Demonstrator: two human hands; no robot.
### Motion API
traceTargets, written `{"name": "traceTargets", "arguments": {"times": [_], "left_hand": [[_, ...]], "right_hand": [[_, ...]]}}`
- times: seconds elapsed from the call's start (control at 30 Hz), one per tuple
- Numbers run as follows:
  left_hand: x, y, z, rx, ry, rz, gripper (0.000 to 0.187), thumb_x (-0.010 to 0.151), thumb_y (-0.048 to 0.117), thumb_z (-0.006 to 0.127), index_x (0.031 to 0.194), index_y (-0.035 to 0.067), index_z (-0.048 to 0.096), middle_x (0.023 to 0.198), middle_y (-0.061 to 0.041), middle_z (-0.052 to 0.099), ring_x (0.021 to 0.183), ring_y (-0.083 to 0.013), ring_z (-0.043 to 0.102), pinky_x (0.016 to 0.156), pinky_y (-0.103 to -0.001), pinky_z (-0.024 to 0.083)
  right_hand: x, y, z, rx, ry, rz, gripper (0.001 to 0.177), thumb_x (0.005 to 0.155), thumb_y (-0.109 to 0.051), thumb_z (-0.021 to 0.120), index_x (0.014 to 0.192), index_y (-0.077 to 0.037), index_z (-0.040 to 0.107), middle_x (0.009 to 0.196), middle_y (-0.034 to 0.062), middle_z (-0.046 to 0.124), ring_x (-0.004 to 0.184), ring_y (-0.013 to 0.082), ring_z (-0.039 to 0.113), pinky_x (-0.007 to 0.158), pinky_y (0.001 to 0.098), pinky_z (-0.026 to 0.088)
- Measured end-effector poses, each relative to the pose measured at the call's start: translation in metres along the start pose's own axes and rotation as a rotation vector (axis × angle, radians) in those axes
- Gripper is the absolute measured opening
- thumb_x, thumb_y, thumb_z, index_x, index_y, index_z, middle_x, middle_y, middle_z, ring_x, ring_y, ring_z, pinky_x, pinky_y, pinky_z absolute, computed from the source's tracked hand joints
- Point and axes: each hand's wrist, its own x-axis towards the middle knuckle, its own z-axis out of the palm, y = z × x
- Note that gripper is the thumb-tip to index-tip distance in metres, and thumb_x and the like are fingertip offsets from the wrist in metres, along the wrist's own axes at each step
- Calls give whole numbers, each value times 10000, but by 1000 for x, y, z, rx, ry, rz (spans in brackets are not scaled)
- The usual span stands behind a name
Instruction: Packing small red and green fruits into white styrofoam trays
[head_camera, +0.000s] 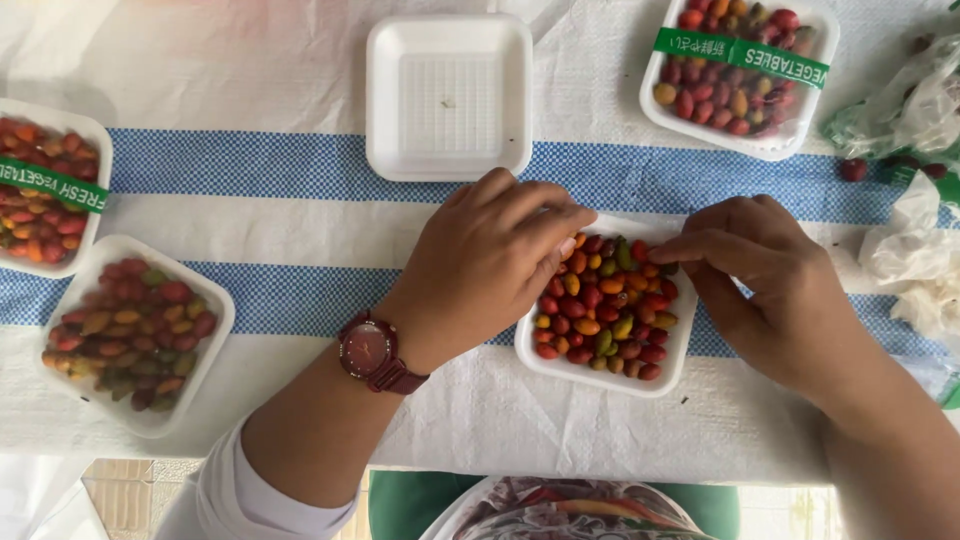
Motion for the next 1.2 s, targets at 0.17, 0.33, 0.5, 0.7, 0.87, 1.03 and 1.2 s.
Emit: {"name": "traceTargets", "arguments": {"times": [0.17,0.33,0.5,0.7,0.87,1.03,1.2], "left_hand": [[-2,-1,7,17,0,-10,276,961,50,653,1230,110,680,1176,-50,712,968,-287,606,764,-425,551],[-2,1,7,-22,2,-4,304,940,11,650,1226,103,690,1186,-32,708,959,-285,591,782,-432,541],[-3,2,9,-33,-9,-9,323,942,10,638,1243,108,701,1221,-11,731,958,-276,578,779,-432,520],[-3,7,12,-93,-3,7,403,909,-48,641,1274,116,688,1196,-4,751,954,-258,582,763,-433,535],[-1,8,11,-71,5,13,398,919,-50,599,1267,134,661,1140,20,764,901,-267,583,726,-439,508],[0,9,10,-69,39,37,423,879,-87,609,1239,126,674,1103,22,769,873,-267,578,710,-431,506],[2,9,8,-73,13,39,416,876,-91,628,1233,117,679,1130,19,767,847,-255,561,669,-412,499]], "right_hand": [[2,3,5,-63,-25,-13,385,957,108,591,1298,-42,690,1055,132,633,1020,300,601,945,466,424],[-1,13,13,-130,-42,-66,416,983,54,610,1356,-111,690,1010,133,555,955,306,541,889,445,438],[2,6,8,-65,-52,-34,376,924,77,578,1212,-102,741,1076,166,590,1011,329,560,939,470,419],[2,3,7,-18,-17,40,251,824,64,632,1024,-54,727,1072,151,616,1012,322,571,936,451,433],[7,2,15,-97,-40,-101,185,873,-78,755,1055,-73,721,1016,128,624,992,309,589,898,453,418],[10,-6,13,-84,-48,-82,147,901,-117,748,1042,-96,712,1043,126,594,985,310,559,900,440,438],[11,-8,13,-57,-55,-86,140,881,-117,756,1011,-92,712,1067,123,598,1002,312,543,895,439,454]]}}
